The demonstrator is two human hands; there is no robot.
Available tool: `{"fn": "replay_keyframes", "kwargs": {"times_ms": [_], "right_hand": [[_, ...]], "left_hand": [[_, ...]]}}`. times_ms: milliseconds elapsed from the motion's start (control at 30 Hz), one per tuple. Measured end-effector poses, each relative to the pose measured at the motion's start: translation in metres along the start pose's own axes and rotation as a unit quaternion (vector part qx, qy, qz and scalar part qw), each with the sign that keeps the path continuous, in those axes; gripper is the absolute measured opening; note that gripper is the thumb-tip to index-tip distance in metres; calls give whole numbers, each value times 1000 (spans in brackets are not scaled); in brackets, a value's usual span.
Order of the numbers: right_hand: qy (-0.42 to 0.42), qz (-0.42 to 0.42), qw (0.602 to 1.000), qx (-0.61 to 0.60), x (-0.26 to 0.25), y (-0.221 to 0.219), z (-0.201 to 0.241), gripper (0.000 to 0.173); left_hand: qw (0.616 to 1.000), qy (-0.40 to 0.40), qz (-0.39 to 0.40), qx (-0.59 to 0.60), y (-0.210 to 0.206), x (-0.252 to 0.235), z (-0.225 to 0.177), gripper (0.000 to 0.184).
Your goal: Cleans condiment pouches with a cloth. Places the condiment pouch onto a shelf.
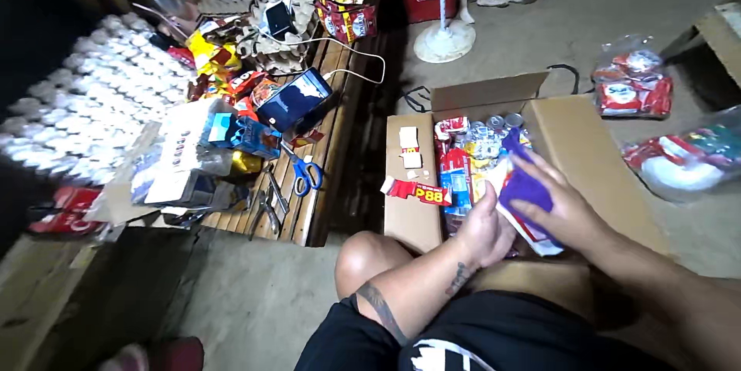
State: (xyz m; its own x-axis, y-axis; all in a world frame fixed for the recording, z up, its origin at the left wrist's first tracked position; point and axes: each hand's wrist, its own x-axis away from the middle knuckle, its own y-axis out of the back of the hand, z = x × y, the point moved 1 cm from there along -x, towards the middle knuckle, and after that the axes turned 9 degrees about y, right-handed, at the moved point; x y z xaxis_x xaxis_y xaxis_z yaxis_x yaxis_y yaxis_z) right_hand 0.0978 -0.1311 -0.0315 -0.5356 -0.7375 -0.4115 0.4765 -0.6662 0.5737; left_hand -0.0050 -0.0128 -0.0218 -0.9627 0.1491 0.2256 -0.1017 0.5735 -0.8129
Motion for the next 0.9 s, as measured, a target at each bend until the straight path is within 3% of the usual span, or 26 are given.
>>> {"fn": "replay_keyframes", "kwargs": {"times_ms": [100, 233, 367, 467, 533, 633, 733, 900], "right_hand": [[-150, -22, 986, -64, -10, 8, 2, 82], [-135, 6, 990, -49, -1, 1, 13, 82], [-153, 130, 979, -30, -2, 7, 24, 77], [-192, 198, 961, -2, -8, 14, 32, 75], [-174, 175, 969, 10, -3, 10, 35, 75], [-58, 81, 995, 28, 7, 1, 37, 69], [45, 6, 998, 43, 9, -2, 34, 64], [42, 27, 997, 52, 7, 1, 27, 71]], "left_hand": [[1000, 11, 0, 17, -4, 1, 0, 64], [990, -56, -97, 91, 0, -6, -20, 58], [975, -161, -98, 118, 15, -8, -47, 59], [970, -190, -98, 115, 15, -7, -50, 61], [972, -187, -100, 97, 12, -8, -40, 61], [984, -153, -90, 29, 9, -8, -21, 63], [991, -84, -97, 42, 6, -8, -4, 62], [992, -50, -95, 72, 5, -11, -4, 68]]}}
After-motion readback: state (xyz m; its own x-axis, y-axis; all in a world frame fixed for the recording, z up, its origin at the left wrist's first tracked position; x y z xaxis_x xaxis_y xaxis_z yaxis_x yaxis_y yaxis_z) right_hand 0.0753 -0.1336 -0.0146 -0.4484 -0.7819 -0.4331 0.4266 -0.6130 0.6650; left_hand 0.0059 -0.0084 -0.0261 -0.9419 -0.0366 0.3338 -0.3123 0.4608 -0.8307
